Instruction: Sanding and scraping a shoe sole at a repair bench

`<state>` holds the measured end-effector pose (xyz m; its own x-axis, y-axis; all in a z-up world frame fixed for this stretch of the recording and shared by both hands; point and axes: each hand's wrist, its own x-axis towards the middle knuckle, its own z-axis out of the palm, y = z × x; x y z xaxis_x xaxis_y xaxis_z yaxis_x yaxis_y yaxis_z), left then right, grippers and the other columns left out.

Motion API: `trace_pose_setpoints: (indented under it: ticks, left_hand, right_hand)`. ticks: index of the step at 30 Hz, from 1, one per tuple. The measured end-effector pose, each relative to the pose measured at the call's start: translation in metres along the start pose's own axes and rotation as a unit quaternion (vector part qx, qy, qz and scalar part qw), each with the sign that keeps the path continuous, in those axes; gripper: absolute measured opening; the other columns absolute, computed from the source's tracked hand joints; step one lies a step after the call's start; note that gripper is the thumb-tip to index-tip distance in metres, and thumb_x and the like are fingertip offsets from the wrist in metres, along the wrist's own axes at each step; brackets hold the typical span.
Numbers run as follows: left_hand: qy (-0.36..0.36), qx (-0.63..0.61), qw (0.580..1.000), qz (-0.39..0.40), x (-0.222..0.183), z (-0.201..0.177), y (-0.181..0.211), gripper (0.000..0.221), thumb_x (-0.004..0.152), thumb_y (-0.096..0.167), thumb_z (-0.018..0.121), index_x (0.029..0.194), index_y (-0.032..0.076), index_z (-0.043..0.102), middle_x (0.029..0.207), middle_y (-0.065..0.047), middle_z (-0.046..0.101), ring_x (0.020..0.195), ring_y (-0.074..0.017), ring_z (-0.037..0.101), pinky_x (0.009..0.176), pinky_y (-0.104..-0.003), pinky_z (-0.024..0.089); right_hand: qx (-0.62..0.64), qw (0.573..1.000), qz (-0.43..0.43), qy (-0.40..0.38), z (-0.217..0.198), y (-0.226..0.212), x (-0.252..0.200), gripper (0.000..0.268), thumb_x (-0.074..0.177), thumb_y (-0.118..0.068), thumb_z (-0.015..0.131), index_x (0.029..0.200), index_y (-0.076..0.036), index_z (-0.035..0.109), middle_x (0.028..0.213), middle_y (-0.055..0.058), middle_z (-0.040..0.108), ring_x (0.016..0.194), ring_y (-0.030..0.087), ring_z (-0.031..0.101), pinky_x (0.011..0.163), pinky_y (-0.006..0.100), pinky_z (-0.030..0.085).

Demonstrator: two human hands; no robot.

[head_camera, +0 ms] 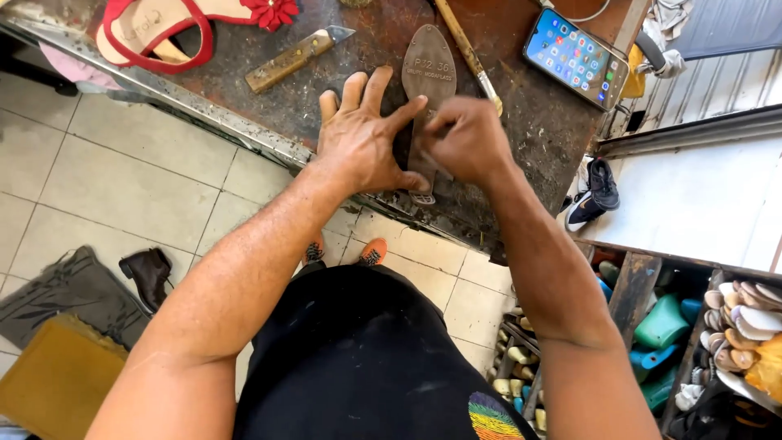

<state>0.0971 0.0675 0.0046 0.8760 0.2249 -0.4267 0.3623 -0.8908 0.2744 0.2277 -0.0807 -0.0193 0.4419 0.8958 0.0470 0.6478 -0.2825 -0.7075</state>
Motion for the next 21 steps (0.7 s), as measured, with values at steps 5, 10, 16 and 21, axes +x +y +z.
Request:
trace_pose_setpoints:
  ticks: [5,10,16,21]
  left_hand:
    - [-0.013,-0.013,1.0,-0.006,0.0,-0.007,-0.001,0.122,0.063,0.09,0.076,0.162,0.049,0.018,0.17,-0.011,-0.003,0.155,-0.0372,0.005,0.115,-0.059,0.02]
    - [-0.028,-0.053,0.998,-0.011,-0.005,-0.006,-0.001,0.124,0.061,0.088,0.077,0.163,0.047,0.019,0.172,-0.008,-0.006,0.159,-0.0365,0.0,0.121,-0.062,0.012]
    - [-0.047,-0.053,0.997,-0.009,-0.007,-0.008,-0.002,0.124,0.064,0.087,0.076,0.164,0.047,0.015,0.173,-0.008,-0.01,0.159,-0.0359,-0.004,0.124,-0.061,0.008]
    - [0.001,-0.028,1.0,0.009,-0.001,0.0,-0.006,0.121,0.062,0.088,0.078,0.161,0.047,0.023,0.17,-0.012,0.002,0.154,-0.0362,0.005,0.114,-0.056,0.018]
  right_hand:
    - [0.007,1.0,0.003,-0.022,0.001,-0.014,-0.006,0.019,0.077,0.005,0.072,0.069,-0.011,0.066,0.075,0.002,0.067,0.064,0.01,0.062,0.055,0.022,0.056]
    - [0.023,0.998,-0.011,0.058,0.005,-0.002,-0.005,0.019,0.08,0.002,0.082,0.072,-0.01,0.069,0.074,0.003,0.067,0.064,0.011,0.057,0.057,0.027,0.049]
    - [-0.008,0.999,0.012,0.028,0.002,0.003,-0.007,0.029,0.086,0.002,0.073,0.064,-0.013,0.06,0.066,-0.002,0.057,0.06,0.007,0.051,0.049,0.025,0.044]
    - [-0.034,0.998,0.056,-0.024,0.003,0.001,-0.022,0.015,0.083,-0.002,0.073,0.071,-0.011,0.069,0.072,0.001,0.067,0.059,0.006,0.058,0.049,0.02,0.049]
